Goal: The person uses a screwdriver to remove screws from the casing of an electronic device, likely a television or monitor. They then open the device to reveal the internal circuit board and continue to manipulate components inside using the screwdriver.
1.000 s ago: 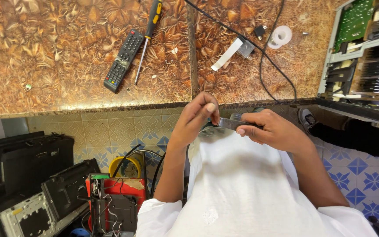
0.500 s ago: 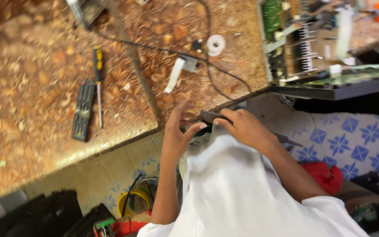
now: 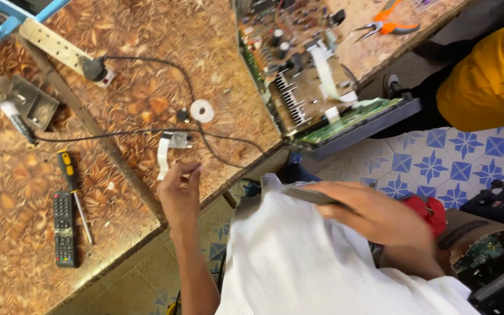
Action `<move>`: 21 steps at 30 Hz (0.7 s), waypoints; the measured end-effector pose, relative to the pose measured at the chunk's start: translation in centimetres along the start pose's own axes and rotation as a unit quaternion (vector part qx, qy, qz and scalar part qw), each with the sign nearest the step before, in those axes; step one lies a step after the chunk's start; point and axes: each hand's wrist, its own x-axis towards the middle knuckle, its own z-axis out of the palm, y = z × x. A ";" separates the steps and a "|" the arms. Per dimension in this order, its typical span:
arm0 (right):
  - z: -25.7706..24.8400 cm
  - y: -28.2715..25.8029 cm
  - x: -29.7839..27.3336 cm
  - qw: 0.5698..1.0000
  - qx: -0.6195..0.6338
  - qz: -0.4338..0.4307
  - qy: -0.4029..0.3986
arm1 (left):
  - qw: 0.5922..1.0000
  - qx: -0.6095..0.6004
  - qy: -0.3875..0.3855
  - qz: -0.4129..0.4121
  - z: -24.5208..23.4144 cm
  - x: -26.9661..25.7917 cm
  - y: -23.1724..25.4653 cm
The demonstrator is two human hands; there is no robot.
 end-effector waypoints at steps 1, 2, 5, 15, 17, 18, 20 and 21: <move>-1.8 0.6 -1.7 0.999 -0.025 -0.036 -0.011 | 0.998 0.055 0.008 -0.007 0.0 0.3 1.0; -3.1 2.2 -3.6 0.999 -0.026 -0.037 -0.010 | 0.998 0.056 0.009 -0.005 0.6 0.3 0.7; -7.4 5.3 -6.7 0.964 0.184 0.027 0.188 | 0.985 0.129 0.034 -0.106 2.3 0.7 1.1; -17.9 16.2 4.7 0.940 0.114 -0.003 0.320 | 0.981 -0.021 0.095 0.168 8.5 7.3 11.5; -18.3 16.2 8.0 0.945 0.066 0.026 0.318 | 0.964 -0.049 0.083 0.248 10.0 10.5 14.1; -18.2 15.5 9.7 0.954 0.006 0.009 0.298 | 0.946 -0.053 0.058 0.314 10.7 12.3 15.5; -18.1 14.6 12.6 0.960 -0.053 -0.011 0.275 | 0.924 -0.054 0.036 0.376 11.6 16.4 18.1; -18.1 14.5 13.9 0.961 -0.082 -0.017 0.265 | 0.915 -0.012 0.004 0.403 11.9 18.6 19.4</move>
